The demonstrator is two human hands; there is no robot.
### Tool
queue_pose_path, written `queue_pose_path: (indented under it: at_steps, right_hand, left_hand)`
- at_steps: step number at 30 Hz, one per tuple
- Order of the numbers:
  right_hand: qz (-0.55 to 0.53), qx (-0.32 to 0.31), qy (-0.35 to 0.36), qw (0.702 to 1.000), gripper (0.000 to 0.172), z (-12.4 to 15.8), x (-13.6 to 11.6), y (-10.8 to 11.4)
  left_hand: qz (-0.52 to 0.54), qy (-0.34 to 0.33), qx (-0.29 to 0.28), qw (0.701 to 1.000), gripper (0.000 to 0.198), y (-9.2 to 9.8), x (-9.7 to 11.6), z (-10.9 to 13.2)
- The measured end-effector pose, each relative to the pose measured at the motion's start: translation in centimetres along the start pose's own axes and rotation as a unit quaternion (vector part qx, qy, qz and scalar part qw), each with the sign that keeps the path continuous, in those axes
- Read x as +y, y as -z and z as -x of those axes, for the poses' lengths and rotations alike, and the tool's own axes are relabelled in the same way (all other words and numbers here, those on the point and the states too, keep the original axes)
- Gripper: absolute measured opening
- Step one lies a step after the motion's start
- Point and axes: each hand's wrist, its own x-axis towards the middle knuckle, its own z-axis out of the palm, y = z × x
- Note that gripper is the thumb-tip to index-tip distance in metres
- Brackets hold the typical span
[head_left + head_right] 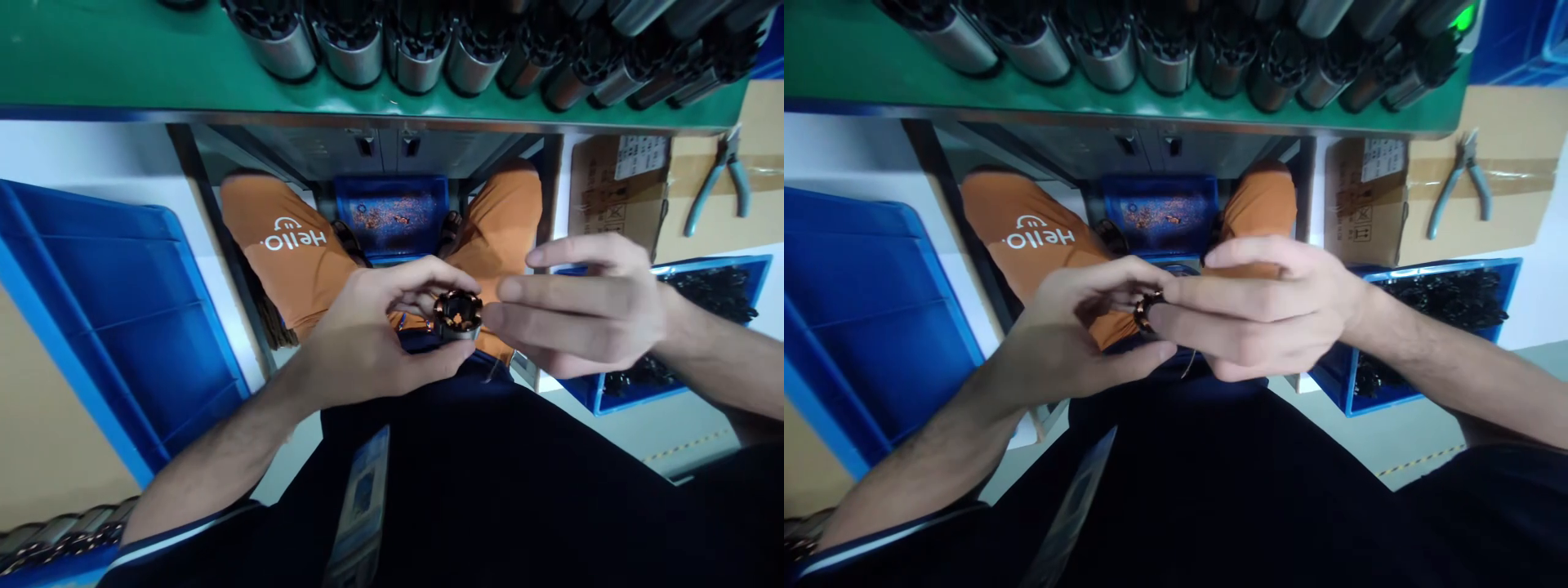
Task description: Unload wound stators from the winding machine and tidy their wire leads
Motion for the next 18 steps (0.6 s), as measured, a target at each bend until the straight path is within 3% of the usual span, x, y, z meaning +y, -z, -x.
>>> queue_pose_path:
  at_steps: [2,4,5,7,9,11,13,14,18]
  right_hand:
    - [-0.018,-0.008,-0.031,0.999,0.014,0.2,0.3,1.0]
    - [-0.113,-0.004,-0.156,0.981,0.02,0.5,0.3,1.2]
    - [-0.19,-0.024,-0.226,0.955,0.028,0.6,0.3,1.0]
    - [-0.35,-0.093,-0.327,0.873,0.032,0.7,0.3,0.2]
    - [-0.438,-0.147,-0.355,0.813,0.032,0.5,0.3,-0.7]
    - [-0.466,-0.168,-0.362,0.789,0.03,0.3,0.1,-1.3]
    - [-0.422,-0.153,-0.366,0.815,0.027,0.2,-0.3,-1.5]
    - [-0.376,-0.136,-0.362,0.842,0.025,0.2,-0.6,-1.5]
    - [-0.182,-0.076,-0.313,0.929,0.03,0.5,-1.5,-0.5]
  left_hand:
    - [-0.042,-0.035,0.032,0.998,0.032,0.2,0.3,0.4]
    - [-0.11,-0.097,0.091,0.985,0.03,0.1,0.6,0.7]
    - [-0.138,-0.128,0.115,0.975,0.03,0.0,0.6,0.9]
    - [-0.192,-0.169,0.143,0.956,0.029,-0.1,0.6,1.0]
    - [-0.252,-0.243,0.155,0.924,0.023,-0.2,0.5,0.9]
    - [-0.307,-0.316,0.152,0.885,0.021,-0.1,0.3,0.8]
    - [-0.335,-0.339,0.14,0.868,0.021,-0.2,0.1,0.7]
    - [-0.337,-0.31,0.134,0.879,0.02,-0.3,0.0,0.7]
    - [-0.192,-0.087,0.075,0.975,0.028,-0.7,-0.3,0.5]
